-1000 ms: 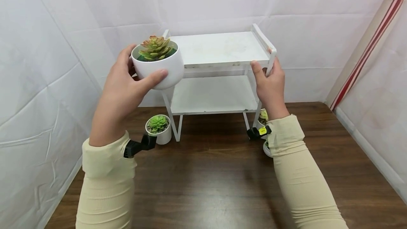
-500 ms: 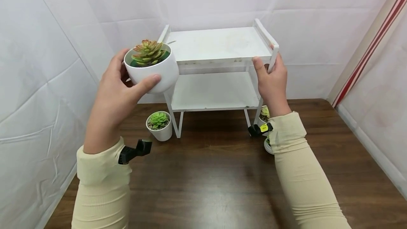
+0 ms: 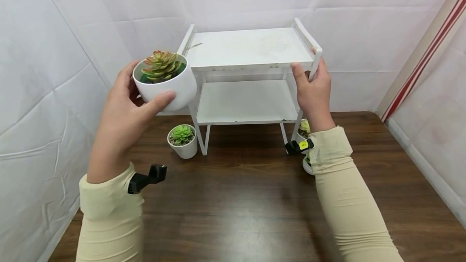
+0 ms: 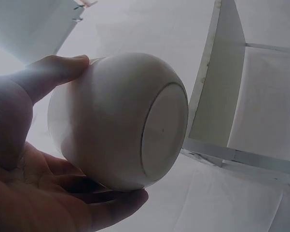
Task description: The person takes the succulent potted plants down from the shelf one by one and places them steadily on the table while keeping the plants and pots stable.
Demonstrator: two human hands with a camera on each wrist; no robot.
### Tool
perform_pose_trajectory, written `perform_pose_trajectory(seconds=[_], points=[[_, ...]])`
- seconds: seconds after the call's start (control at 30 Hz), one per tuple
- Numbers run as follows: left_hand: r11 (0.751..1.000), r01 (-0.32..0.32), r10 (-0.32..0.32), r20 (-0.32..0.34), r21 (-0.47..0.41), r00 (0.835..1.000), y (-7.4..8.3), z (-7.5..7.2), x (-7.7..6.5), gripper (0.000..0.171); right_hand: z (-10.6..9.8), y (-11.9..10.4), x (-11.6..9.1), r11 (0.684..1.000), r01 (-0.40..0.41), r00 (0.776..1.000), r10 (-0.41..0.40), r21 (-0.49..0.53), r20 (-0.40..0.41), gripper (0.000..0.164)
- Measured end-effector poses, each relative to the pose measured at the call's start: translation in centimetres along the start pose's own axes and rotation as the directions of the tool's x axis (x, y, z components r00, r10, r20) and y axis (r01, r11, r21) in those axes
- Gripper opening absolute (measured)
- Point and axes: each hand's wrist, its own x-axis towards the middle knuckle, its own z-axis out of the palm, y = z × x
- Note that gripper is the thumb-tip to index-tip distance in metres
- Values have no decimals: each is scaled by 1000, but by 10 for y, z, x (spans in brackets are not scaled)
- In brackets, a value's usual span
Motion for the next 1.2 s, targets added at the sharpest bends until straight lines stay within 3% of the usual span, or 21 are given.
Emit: perform_pose_trajectory(seconds=[0.37,1.2], points=[[999,-48,48,3,17,999,-15,-4,-8,76,-1,-3,-2,1000,14,1000,-14,4,8,65],[998,-54,55,47,-39,997,-32,-5,-23,71,-4,-7,-3,999,13,1000,-13,32,3,64]])
